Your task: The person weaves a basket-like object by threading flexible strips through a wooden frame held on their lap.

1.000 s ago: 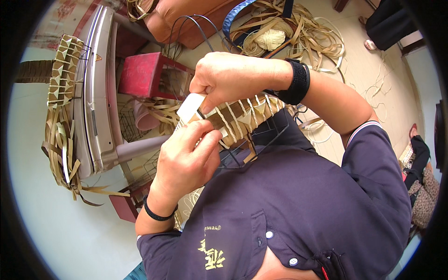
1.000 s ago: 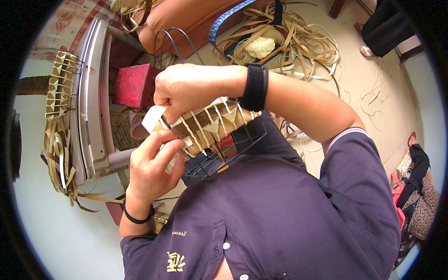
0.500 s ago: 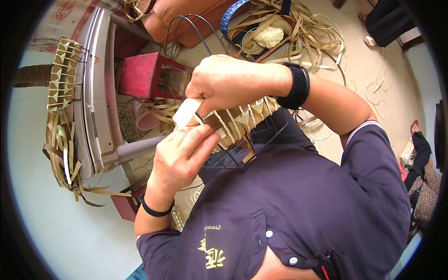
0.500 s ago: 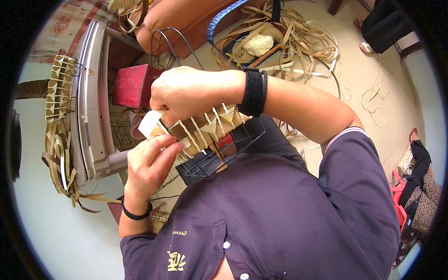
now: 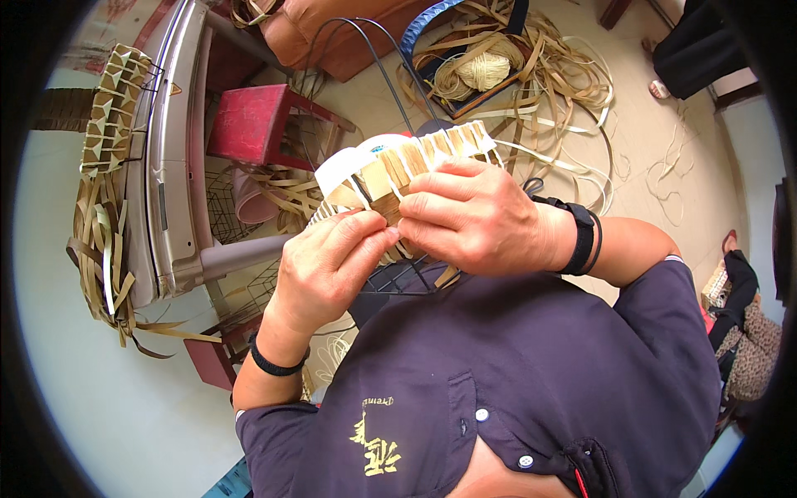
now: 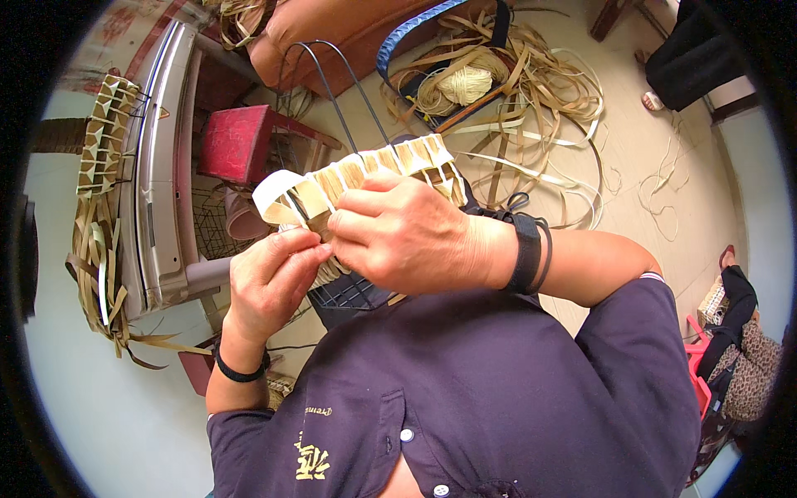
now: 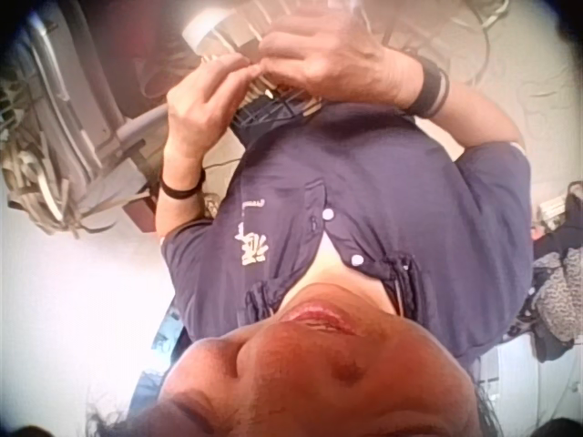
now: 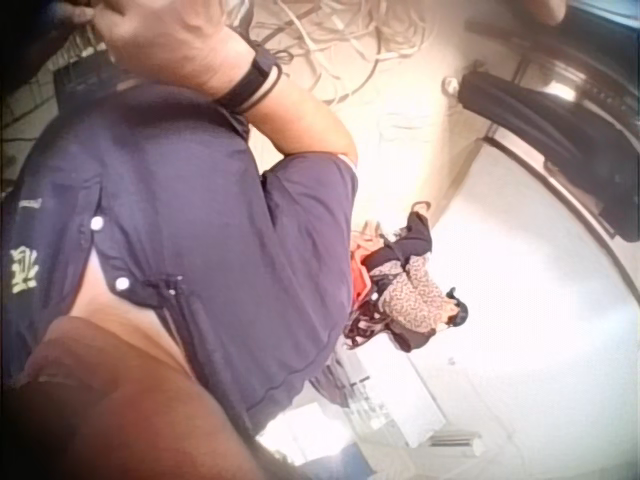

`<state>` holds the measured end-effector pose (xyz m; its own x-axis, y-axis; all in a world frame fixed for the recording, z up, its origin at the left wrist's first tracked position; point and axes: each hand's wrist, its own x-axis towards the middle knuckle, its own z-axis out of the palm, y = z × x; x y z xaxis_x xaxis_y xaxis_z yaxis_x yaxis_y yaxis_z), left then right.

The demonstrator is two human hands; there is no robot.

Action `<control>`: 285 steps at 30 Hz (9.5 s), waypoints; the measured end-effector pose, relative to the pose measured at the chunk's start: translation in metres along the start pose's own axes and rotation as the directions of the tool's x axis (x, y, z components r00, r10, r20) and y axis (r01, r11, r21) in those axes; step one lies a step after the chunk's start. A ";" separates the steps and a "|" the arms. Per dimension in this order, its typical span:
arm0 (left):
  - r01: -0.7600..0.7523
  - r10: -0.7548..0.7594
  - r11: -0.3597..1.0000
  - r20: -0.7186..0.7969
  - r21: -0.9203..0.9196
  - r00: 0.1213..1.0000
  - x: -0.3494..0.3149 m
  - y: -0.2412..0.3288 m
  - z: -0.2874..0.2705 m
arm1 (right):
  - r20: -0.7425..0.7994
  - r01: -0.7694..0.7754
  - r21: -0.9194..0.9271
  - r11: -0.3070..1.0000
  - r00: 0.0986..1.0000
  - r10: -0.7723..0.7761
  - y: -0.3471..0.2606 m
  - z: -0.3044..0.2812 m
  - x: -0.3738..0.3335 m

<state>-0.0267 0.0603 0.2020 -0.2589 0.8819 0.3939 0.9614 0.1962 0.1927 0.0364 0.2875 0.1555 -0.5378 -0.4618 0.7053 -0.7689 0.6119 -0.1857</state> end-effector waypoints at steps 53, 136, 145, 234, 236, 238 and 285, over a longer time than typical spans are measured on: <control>0.235 -0.247 0.962 -0.080 -0.137 0.966 0.000 0.019 0.004 | 0.357 -0.702 0.399 0.590 0.711 0.605 0.049 0.011 0.053; 0.508 -0.542 0.636 0.132 -0.581 0.830 0.020 -0.014 0.017 | -0.080 -0.030 0.399 0.916 0.995 0.067 -0.032 -0.056 -0.021; 0.273 -0.270 0.909 0.056 -0.314 0.961 0.027 -0.005 0.007 | 0.355 -0.290 0.040 0.956 0.899 0.258 -0.047 -0.064 -0.028; 0.191 -0.161 0.959 0.148 -0.211 0.976 0.039 -0.014 0.001 | -0.127 -0.306 0.405 0.862 0.914 0.385 -0.012 0.011 -0.035; 0.161 -0.138 0.965 0.121 -0.206 0.983 0.040 -0.014 0.002 | -0.119 -0.316 0.424 0.848 0.909 0.399 -0.010 0.013 -0.038; 0.145 -0.123 0.969 0.117 -0.199 0.985 0.041 -0.014 0.002 | -0.150 -0.289 0.423 0.859 0.912 0.381 -0.008 0.017 -0.039; 0.269 -0.218 0.946 0.255 -0.184 0.942 0.049 -0.009 -0.006 | -0.139 0.043 0.268 0.962 0.990 -0.005 -0.009 0.011 -0.044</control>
<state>-0.0490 0.0993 0.2245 -0.4297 0.8975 0.0995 0.8224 0.3436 0.4534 0.0633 0.2952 0.1182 -0.4804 -0.3713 0.7946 -0.8558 0.3967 -0.3320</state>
